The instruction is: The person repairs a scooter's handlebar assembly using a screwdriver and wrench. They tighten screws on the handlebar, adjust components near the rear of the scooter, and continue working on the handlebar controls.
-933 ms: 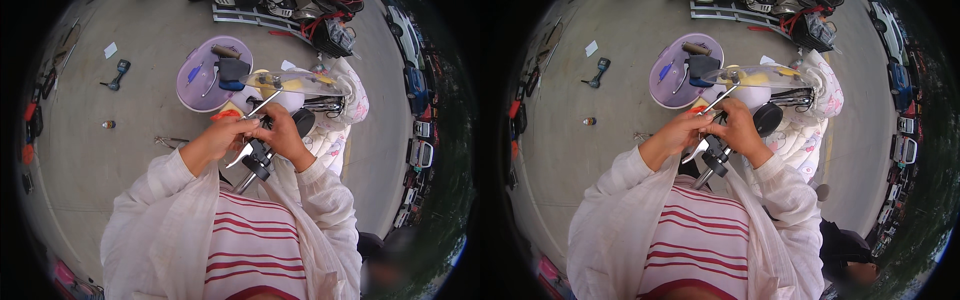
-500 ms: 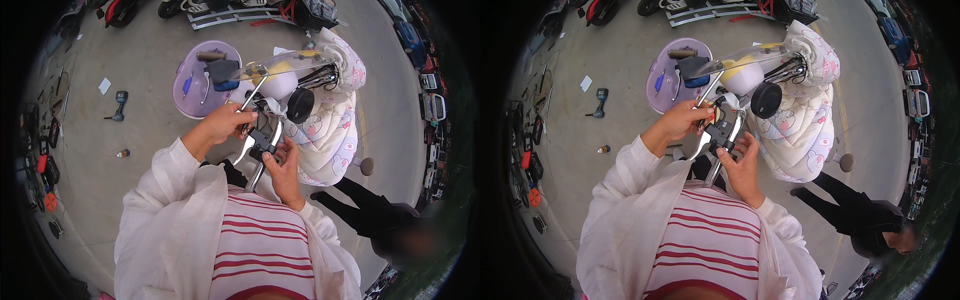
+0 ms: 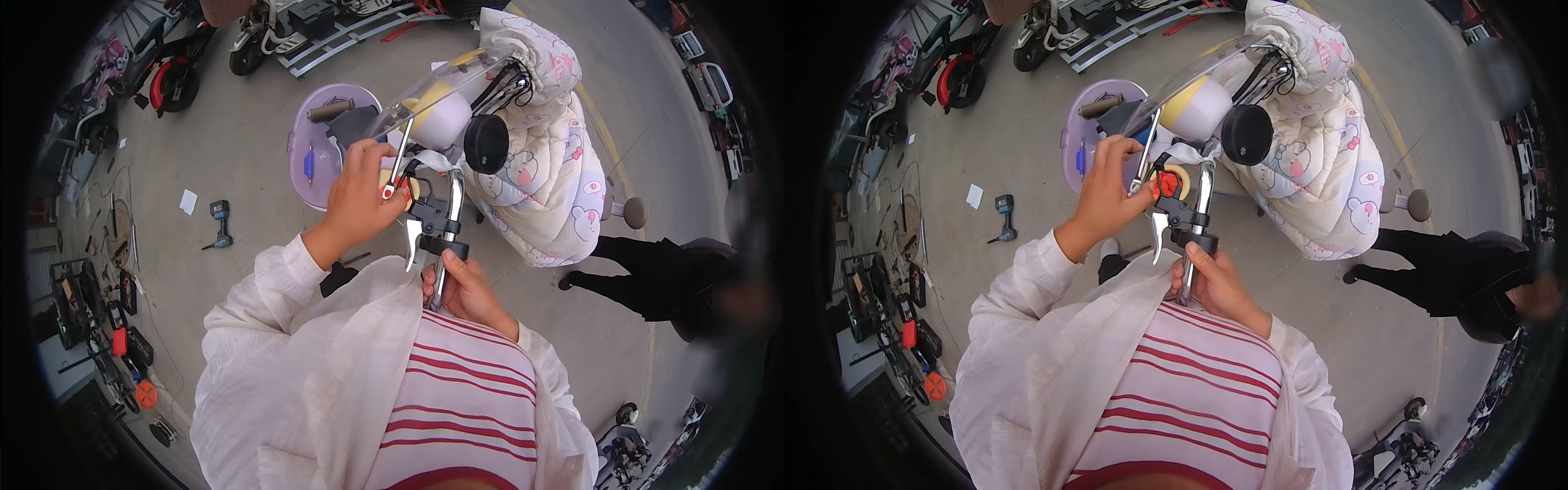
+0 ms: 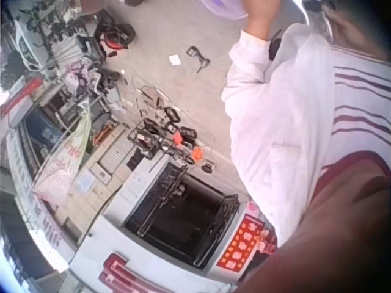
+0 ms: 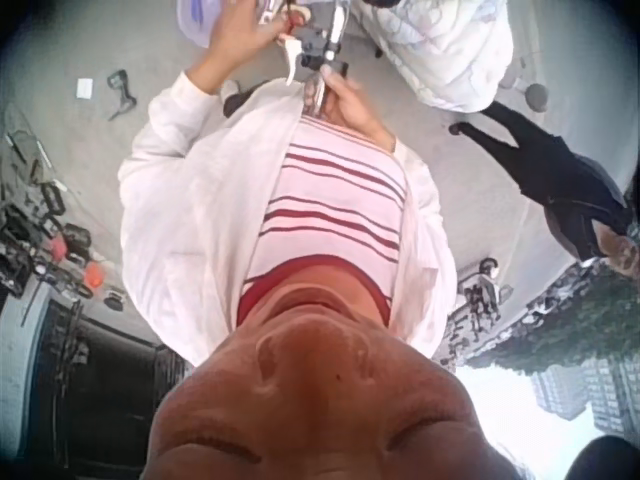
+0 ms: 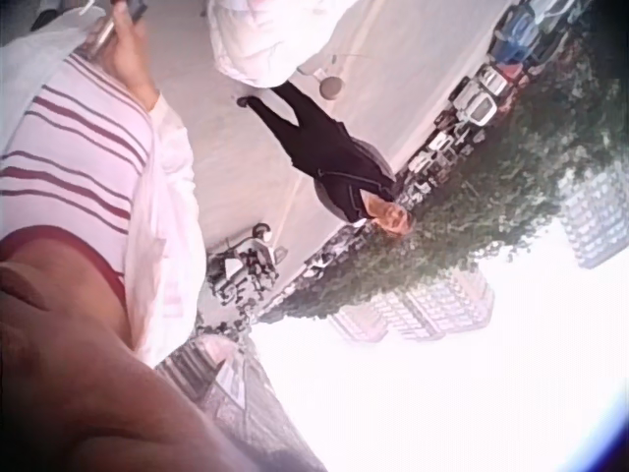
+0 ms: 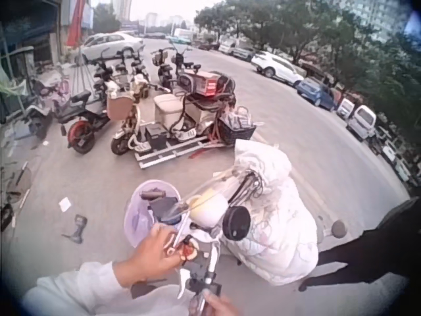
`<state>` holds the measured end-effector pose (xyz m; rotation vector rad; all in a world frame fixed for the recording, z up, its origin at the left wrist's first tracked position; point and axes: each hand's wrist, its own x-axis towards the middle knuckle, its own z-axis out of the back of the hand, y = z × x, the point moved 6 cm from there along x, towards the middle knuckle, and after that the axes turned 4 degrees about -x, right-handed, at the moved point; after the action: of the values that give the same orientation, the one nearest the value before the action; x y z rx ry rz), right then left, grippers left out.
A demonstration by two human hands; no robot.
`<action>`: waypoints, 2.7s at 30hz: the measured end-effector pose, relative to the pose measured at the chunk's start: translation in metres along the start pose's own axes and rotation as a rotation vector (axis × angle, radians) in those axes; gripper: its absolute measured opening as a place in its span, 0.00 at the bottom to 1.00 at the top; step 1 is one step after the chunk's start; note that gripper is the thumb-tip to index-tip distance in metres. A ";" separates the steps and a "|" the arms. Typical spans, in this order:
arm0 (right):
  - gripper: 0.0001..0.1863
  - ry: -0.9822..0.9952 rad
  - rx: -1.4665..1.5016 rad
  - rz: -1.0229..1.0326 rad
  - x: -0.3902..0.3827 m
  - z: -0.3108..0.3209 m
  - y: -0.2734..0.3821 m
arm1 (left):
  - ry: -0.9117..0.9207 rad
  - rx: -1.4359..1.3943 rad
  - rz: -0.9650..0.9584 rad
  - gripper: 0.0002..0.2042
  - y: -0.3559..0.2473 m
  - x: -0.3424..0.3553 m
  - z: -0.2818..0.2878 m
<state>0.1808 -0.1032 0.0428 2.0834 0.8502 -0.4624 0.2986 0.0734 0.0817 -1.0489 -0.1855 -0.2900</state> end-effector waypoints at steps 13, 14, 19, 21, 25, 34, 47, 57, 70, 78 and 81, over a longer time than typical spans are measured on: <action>0.16 -0.892 -0.938 0.728 -0.034 -0.082 -0.009 | 0.625 0.196 -0.805 0.17 -0.025 0.018 0.010; 0.16 -0.858 -0.859 0.656 -0.021 -0.080 -0.018 | 0.654 0.211 -0.849 0.16 -0.026 0.022 0.006; 0.17 -0.695 -0.381 0.491 0.029 -0.062 -0.034 | 0.645 0.226 -0.972 0.10 -0.026 0.023 0.000; 0.16 -0.805 -0.437 0.524 0.034 -0.050 -0.039 | 0.649 0.226 -1.028 0.08 -0.029 0.021 -0.001; 0.15 -1.009 -0.546 0.637 0.036 -0.053 -0.037 | 0.634 0.195 -0.994 0.07 -0.027 0.015 0.001; 0.16 -1.120 -0.606 0.665 0.037 -0.054 -0.040 | 0.470 0.195 -0.878 0.05 -0.026 -0.007 0.002; 0.16 -1.114 -0.663 0.622 0.029 -0.060 -0.030 | 0.535 0.213 -0.704 0.03 -0.021 -0.011 0.004; 0.16 -0.991 -0.534 0.695 0.036 -0.058 -0.034 | 0.603 0.331 -0.741 0.05 -0.016 -0.008 -0.008; 0.14 -0.886 -0.529 0.562 0.030 -0.059 -0.035 | 0.897 0.148 -1.014 0.07 0.002 -0.019 0.013; 0.19 -1.203 -1.023 0.685 -0.065 -0.092 0.027 | 0.537 -0.427 -0.460 0.03 0.029 -0.008 0.043; 0.22 -1.192 -0.983 0.798 -0.060 -0.035 0.033 | 0.360 -0.503 -0.394 0.04 0.012 -0.020 0.037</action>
<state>0.1631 -0.1140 0.1172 0.7945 -0.4351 -0.5496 0.2834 0.1145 0.0838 -1.4324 0.0129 -0.9092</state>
